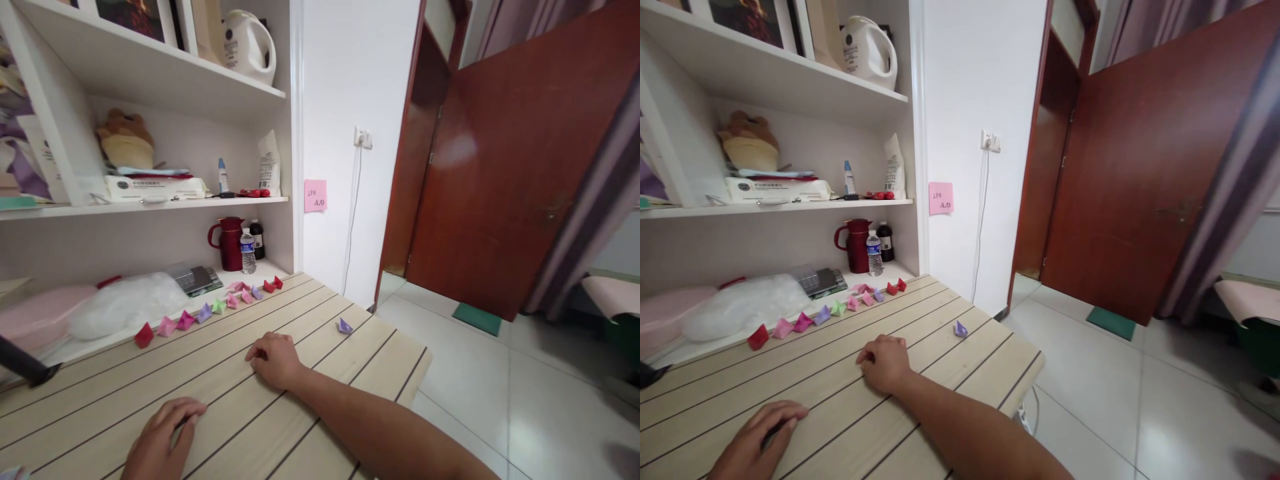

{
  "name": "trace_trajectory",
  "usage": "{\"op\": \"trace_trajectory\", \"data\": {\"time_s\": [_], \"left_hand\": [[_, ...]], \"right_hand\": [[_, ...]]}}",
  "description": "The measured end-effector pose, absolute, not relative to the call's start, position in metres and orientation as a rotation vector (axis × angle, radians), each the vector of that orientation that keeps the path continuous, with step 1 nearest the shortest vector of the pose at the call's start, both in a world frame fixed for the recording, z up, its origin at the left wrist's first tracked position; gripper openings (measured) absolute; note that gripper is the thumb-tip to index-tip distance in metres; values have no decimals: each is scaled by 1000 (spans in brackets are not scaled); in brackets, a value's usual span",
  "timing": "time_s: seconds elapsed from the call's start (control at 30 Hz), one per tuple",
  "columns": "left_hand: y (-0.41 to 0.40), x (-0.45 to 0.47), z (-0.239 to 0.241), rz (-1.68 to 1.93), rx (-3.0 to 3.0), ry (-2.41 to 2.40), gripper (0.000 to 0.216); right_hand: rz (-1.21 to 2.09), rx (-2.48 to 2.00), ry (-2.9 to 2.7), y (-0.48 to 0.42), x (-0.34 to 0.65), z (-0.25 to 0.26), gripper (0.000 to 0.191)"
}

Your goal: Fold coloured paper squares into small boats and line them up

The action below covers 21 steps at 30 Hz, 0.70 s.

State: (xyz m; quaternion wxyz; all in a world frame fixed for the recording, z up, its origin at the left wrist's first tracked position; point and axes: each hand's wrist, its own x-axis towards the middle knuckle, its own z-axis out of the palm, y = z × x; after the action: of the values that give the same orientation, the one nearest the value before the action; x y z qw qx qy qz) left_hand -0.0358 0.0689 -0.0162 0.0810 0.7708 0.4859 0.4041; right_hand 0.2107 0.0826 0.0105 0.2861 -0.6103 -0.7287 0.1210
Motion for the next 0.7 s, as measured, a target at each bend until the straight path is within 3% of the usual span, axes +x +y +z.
{"op": "trace_trajectory", "data": {"time_s": [0.2, 0.37, 0.47, 0.7], "left_hand": [[60, -36, -11, 1228, 2279, 1427, 28], [55, -34, -3, 1181, 2297, 1410, 30], [55, -33, 1, 1132, 2317, 1414, 30], [55, -34, 7, 1062, 2316, 1449, 30]], "right_hand": [[192, -1586, -2040, 43, 222, 23, 20], [99, -1791, -1770, 32, 306, 35, 37], [208, -1861, -1557, 27, 369, 26, 28], [315, -1651, -922, -34, 480, 0, 29]]}}
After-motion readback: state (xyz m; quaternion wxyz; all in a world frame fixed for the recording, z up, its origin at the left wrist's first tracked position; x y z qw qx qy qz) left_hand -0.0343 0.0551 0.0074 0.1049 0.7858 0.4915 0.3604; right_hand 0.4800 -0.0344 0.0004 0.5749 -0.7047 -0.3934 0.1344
